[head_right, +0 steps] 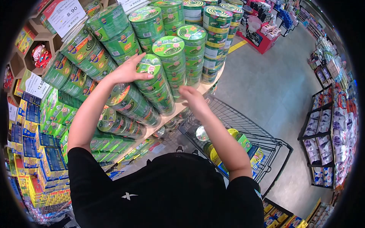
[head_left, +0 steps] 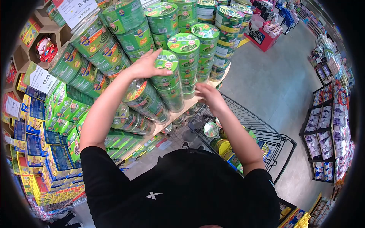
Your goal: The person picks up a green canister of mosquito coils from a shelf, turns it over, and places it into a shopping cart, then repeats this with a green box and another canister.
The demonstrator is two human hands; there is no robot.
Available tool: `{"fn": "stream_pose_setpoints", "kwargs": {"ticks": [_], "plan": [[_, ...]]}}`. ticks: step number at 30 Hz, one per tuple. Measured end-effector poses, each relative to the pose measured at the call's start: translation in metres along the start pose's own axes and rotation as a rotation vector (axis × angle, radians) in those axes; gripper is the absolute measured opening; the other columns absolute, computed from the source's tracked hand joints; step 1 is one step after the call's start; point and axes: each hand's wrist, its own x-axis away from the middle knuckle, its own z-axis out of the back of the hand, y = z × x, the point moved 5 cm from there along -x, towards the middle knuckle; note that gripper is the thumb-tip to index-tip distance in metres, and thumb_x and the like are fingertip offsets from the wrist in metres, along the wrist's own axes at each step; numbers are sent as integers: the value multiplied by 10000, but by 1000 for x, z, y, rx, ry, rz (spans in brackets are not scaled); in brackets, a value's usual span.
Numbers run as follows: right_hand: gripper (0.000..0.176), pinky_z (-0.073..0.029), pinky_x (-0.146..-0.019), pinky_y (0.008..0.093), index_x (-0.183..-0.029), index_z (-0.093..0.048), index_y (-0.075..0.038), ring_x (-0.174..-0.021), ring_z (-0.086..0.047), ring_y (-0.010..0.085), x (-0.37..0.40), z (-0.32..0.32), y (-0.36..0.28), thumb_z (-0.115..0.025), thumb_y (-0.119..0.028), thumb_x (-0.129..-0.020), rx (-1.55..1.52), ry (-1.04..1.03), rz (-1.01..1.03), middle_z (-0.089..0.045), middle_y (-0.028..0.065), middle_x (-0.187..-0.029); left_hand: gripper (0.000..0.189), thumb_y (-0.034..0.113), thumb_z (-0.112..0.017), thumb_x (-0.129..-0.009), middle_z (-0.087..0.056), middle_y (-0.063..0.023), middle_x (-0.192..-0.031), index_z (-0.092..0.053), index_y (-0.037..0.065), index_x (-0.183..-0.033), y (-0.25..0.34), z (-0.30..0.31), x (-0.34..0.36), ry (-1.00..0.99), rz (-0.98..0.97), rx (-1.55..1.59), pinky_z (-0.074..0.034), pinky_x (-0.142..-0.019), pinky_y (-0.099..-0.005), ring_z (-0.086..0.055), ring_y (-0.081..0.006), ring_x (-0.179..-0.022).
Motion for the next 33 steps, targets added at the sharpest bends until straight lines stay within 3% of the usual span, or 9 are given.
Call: {"fn": "stream_pose_setpoints", "kwargs": {"ticks": [5, 9, 15, 18, 21, 33], "plan": [[375, -456, -880, 310, -1339, -586, -88, -1092, -628, 132, 57, 58, 65, -598, -277, -1016, -68, 123, -98, -634, 6, -1237, 1327, 781, -769, -629, -201, -353, -1596, -174, 123, -1616, 6, -9, -5, 0, -26, -157, -219, -1218, -527, -178, -497, -1499], [415, -477, -922, 349, -1341, -588, -58, -1110, -619, 164, 88, 105, 107, -614, -275, -988, -112, 259, -153, -632, 38, -1226, 1320, 743, -791, -622, -194, -333, -1608, -155, 166, -1625, 13, -11, -6, -6, -46, -178, -241, -1209, -528, -179, -504, -1496], [397, -480, -878, 349, -1321, -601, -66, -1087, -627, 169, 116, 138, 139, -615, -284, -990, -151, 354, -191, -634, 30, -1224, 1262, 685, -797, -637, -249, -334, -1585, -204, 154, -1617, 26, -6, -4, -2, -3, -225, -285, -1183, -537, -261, -519, -1454], [326, -474, -817, 301, -1258, -606, -93, -992, -646, 123, 121, 139, 150, -637, -269, -985, -184, 410, -183, -655, -1, -1126, 1248, 693, -790, -636, -268, -343, -1571, -231, 147, -1610, 30, -6, -3, 3, 23, -244, -284, -1183, -537, -267, -530, -1446], [423, -480, -880, 351, -1347, -581, -57, -1096, -623, 180, 119, 140, 166, -591, -293, -997, -127, 379, -199, -635, 46, -1233, 1249, 698, -781, -636, -271, -351, -1565, -231, 139, -1608, 30, -7, -5, 6, 55, -250, -273, -1187, -541, -268, -538, -1443], [422, -491, -859, 334, -1342, -583, -48, -1067, -603, 164, 113, 137, 179, -614, -276, -988, -117, 363, -194, -638, 39, -1189, 1258, 751, -764, -620, -297, -356, -1550, -271, 129, -1597, 28, -10, -6, 40, 77, -260, -272, -1185, -548, -291, -541, -1430]]}}
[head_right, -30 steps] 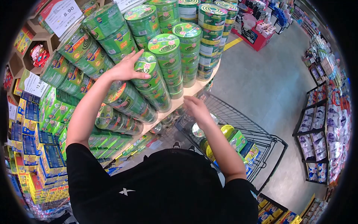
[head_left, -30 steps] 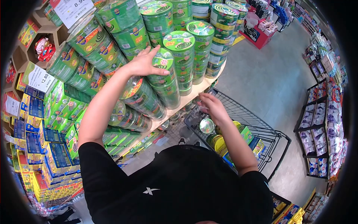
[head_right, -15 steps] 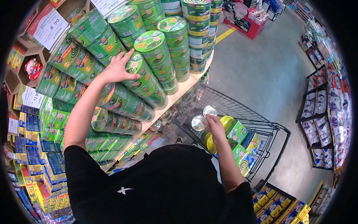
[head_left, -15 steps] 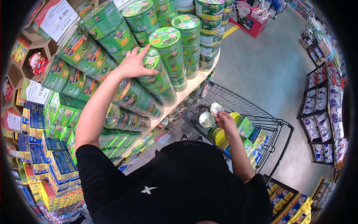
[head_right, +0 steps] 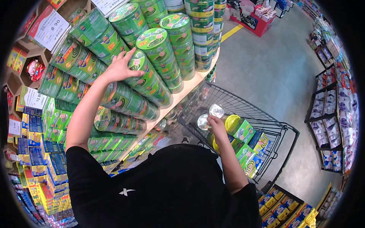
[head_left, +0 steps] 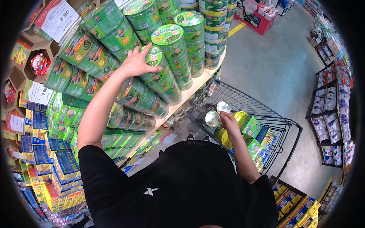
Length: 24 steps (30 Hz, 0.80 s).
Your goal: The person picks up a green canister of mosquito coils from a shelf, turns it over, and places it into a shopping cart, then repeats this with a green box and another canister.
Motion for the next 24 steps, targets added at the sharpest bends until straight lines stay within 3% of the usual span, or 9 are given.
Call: {"fn": "stream_pose_setpoints", "kwargs": {"ticks": [3, 6, 10, 14, 18, 19, 22, 24], "plan": [[411, -487, -824, 315, -1319, -600, -51, -1028, -603, 145, 0, -2, 3, -635, -277, -978, 12, 14, -5, -643, 26, -1135, 1243, 765, -752, -621, -306, -338, -1557, -288, 147, -1594, -1, -2, -1, 3, 17, -24, -303, -1168, -550, -307, -539, -1423], [392, -479, -789, 300, -1295, -616, -52, -991, -601, 127, 1, -5, 3, -640, -278, -975, 27, 24, -6, -643, 16, -1082, 1201, 735, -739, -671, -282, -352, -1565, -257, 153, -1604, 1, -1, 1, -11, 11, -17, -208, -1209, -560, -243, -552, -1453], [371, -475, -782, 296, -1283, -626, -65, -965, -593, 117, 0, -4, 8, -636, -275, -978, 52, 26, 1, -639, 7, -1053, 1258, 825, -715, -617, -270, -322, -1587, -284, 165, -1598, 0, -4, 1, 4, 44, -70, -304, -1165, -559, -287, -521, -1449], [386, -479, -792, 293, -1306, -619, -66, -971, -595, 120, 3, -6, 10, -629, -274, -981, 59, 34, -27, -639, 12, -1080, 1221, 793, -714, -675, -222, -352, -1591, -270, 129, -1597, -4, 5, 13, 97, -18, 24, -251, -1205, -520, -226, -494, -1488], [407, -479, -794, 291, -1321, -603, -47, -985, -596, 118, -1, -4, 18, -621, -269, -982, 63, 27, -29, -639, 11, -1091, 1087, 581, -792, -764, -256, -282, -1611, -270, 106, -1592, -10, 34, 53, 199, -108, 246, -239, -1220, -476, -192, -371, -1533], [412, -479, -792, 290, -1324, -599, -42, -986, -597, 117, -1, -4, 19, -621, -269, -981, 61, 26, -29, -639, 10, -1092, 950, 442, -781, -839, -330, -259, -1589, -308, 70, -1573, -2, 49, 73, 292, -155, 262, -289, -1196, -467, -288, -339, -1505], [423, -478, -788, 292, -1327, -593, -31, -988, -597, 117, -2, -5, 22, -622, -270, -979, 73, 16, -38, -640, 7, -1099, 817, 384, -760, -887, -494, -224, -1482, -383, 48, -1529, -23, 55, 121, 595, -38, 510, -395, -1121, -444, -468, -343, -1388], [424, -477, -789, 297, -1325, -594, -33, -988, -596, 117, -5, -6, 27, -627, -274, -977, 80, 9, -50, -640, 6, -1099, 545, 192, -659, -978, -587, -186, -1371, -461, 8, -1451, -29, 41, 164, 890, 10, 863, -476, -1020, -378, -592, -259, -1240]]}}
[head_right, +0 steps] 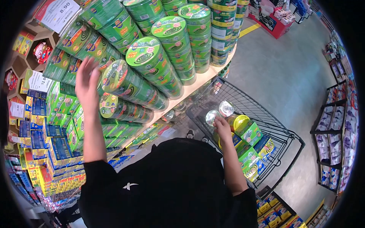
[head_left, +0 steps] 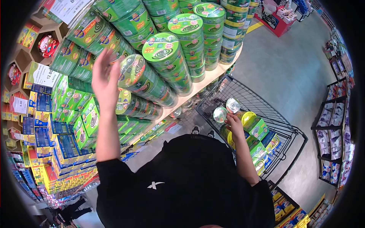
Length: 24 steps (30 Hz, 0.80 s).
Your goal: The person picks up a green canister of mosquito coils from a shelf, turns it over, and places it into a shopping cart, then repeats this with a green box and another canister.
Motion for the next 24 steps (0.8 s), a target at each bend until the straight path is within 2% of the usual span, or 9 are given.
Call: {"fn": "stream_pose_setpoints", "kwargs": {"ticks": [2, 4, 8, 11, 14, 15, 19, 22, 24], "plan": [[423, -475, -792, 303, -1321, -599, -43, -988, -595, 117, -6, -1, 7, -633, -281, -974, 5, -7, -11, -640, 4, -1093, 327, 98, -559, -1020, -629, -157, -1279, -537, -17, -1326, -8, 19, 50, 239, 2, 139, -513, -926, -324, -632, -207, -1147], [397, -467, -810, 310, -1311, -604, -87, -1003, -612, 109, -12, -5, 12, -627, -301, -977, 37, -31, -24, -637, -19, -1118, 243, 92, -548, -1023, -649, -148, -1196, -566, -17, -1239, -29, 23, 98, 335, 4, 124, -522, -865, -292, -646, -185, -1078], [385, -467, -826, 320, -1310, -608, -111, -1019, -626, 109, -18, -19, 12, -618, -316, -983, 102, -71, -19, -643, -27, -1127, 233, 103, -551, -1027, -647, -128, -1211, -572, -8, -1231, -79, -4, 172, 350, 422, 165, -521, -850, -270, -634, -171, -1078], [417, -457, -770, 299, -1303, -623, -63, -955, -583, 114, -14, -41, -4, -647, -299, -961, 94, -108, -12, -638, 8, -1029, 321, 99, -537, -1035, -584, -149, -1344, -532, -16, -1335, -113, -23, 203, 313, 507, 192, -505, -948, -308, -585, -208, -1208], [407, -453, -754, 291, -1292, -629, -56, -949, -576, 111, -18, -59, -11, -645, -289, -958, 140, -149, 7, -636, 7, -1028, 406, 112, -503, -1048, -505, -196, -1455, -466, -33, -1425, -136, -38, 215, 278, 553, 176, -464, -1032, -351, -513, -245, -1325], [407, -454, -755, 289, -1291, -628, -54, -946, -574, 110, -18, -64, -13, -644, -286, -958, 157, -162, 14, -636, 7, -1028, 510, 99, -483, -1049, -379, -215, -1558, -341, -24, -1524, -144, -43, 217, 229, 618, 215, -362, -1144, -388, -386, -287, -1447], [402, -459, -755, 280, -1287, -626, -48, -928, -570, 108, -16, -82, -16, -640, -275, -956, 202, -194, 27, -639, 11, -1027, 662, 59, -465, -1035, -155, -224, -1659, -131, 22, -1605, -163, -63, 217, 165, 654, 291, -217, -1221, -396, -181, -300, -1542], [394, -463, -737, 265, -1278, -629, -40, -882, -566, 105, -14, -86, -14, -644, -262, -953, 213, -200, 25, -638, 17, -1015, 713, 48, -503, -1019, -215, -263, -1634, -102, 20, -1608, -167, -73, 213, 235, 641, 256, -244, -1201, -378, -261, -303, -1513], [388, -458, -721, 252, -1271, -629, -28, -849, -559, 97, -10, -87, -12, -645, -250, -953, 176, -205, 0, -636, 14, -996, 744, 45, -511, -1013, -202, -258, -1639, -67, 25, -1610, -167, -77, 210, 241, 620, 267, -240, -1201, -373, -259, -300, -1512]]}}
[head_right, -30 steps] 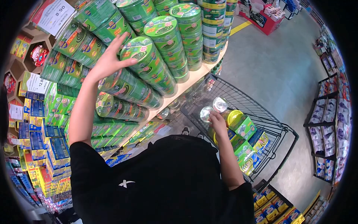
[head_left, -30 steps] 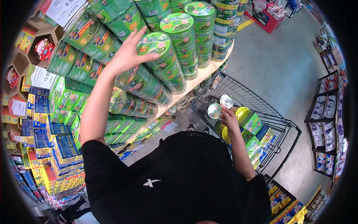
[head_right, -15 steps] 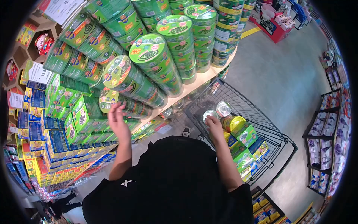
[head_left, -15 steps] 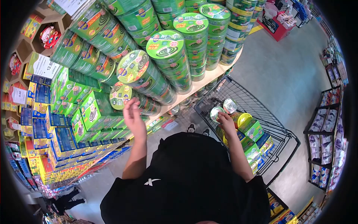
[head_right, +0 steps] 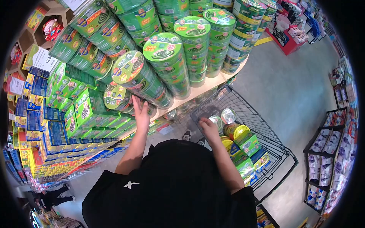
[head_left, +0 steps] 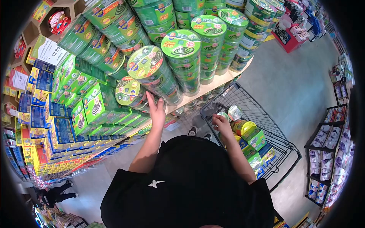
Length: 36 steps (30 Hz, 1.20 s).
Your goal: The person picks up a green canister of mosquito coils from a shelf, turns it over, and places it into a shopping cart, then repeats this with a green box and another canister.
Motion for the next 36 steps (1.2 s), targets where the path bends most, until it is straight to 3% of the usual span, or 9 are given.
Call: {"fn": "stream_pose_setpoints", "kwargs": {"ticks": [4, 8, 11, 15, 18, 22, 24, 27, 36], "plan": [[402, -436, -688, 223, -1277, -611, 4, -773, -534, 76, 2, -6, -6, -655, -233, -956, -19, -31, -15, -626, -4, -934, 767, 36, -514, -1006, -193, -241, -1646, -43, 26, -1611, -3, -2, -5, -36, -7, -65, -235, -1199, -353, -276, -291, -1502], [424, -463, -814, 263, -1349, -586, -74, -996, -599, 112, -11, -44, -45, -641, -267, -975, 164, -180, 85, -647, 2, -1133, 778, 43, -523, -1001, -201, -230, -1645, -42, 21, -1611, -7, -3, -5, -5, -48, -29, -235, -1195, -340, -298, -283, -1489], [550, -478, -825, 270, -1452, -497, -53, -1013, -587, 118, -30, -91, -82, -659, -255, -966, 282, -300, 236, -629, 82, -1244, 797, 50, -541, -985, -198, -232, -1645, -49, 16, -1610, -14, -4, -5, 1, -34, 65, -219, -1206, -354, -277, -305, -1500], [726, -477, -859, 277, -1558, -349, -55, -1063, -581, 151, -44, -155, -121, -687, -242, -943, 346, -381, 363, -544, 200, -1411, 810, 11, -538, -948, -160, -228, -1655, -64, -2, -1604, -32, -3, -10, 14, -75, -48, -159, -1230, -368, -173, -320, -1538], [860, -451, -938, 290, -1608, -191, -46, -1203, -549, 215, -50, -186, -130, -694, -210, -930, 289, -457, 308, -417, 264, -1527, 797, -10, -512, -942, -148, -221, -1659, -63, -17, -1600, -32, -5, -10, -9, -84, 129, -141, -1234, -369, -153, -315, -1542], [902, -400, -1036, 319, -1612, -84, -18, -1381, -426, 249, -51, -200, -130, -663, -144, -932, 260, -472, 340, -324, 256, -1592, 796, -51, -480, -915, -144, -228, -1658, -66, -38, -1594, -31, -6, -8, -17, -78, 213, -116, -1241, -385, -139, -319, -1547], [908, -377, -1068, 328, -1611, -53, -11, -1429, -375, 252, -48, -202, -132, -647, -114, -932, 258, -496, 351, -279, 242, -1620, 792, -58, -470, -908, -140, -235, -1657, -66, -49, -1590, -24, -9, -5, 25, -91, 62, -109, -1243, -389, -131, -333, -1548], [875, -240, -1199, 355, -1596, -78, 34, -1530, -222, 290, -41, -204, -137, -634, -71, -928, 194, -534, 312, -232, 210, -1645, 774, -63, -446, -907, -132, -249, -1655, -69, -63, -1584, -18, -13, -2, 56, -106, -39, -99, -1246, -396, -113, -355, -1550], [848, -249, -1197, 363, -1589, -102, 53, -1527, -232, 278, -42, -203, -149, -602, -11, -907, 112, -567, 298, -250, 206, -1639, 924, -118, -516, -863, -5, -235, -1675, 25, 9, -1602, -9, -25, 15, 23, -95, -161, -89, -1250, -410, -7, -364, -1558]]}}
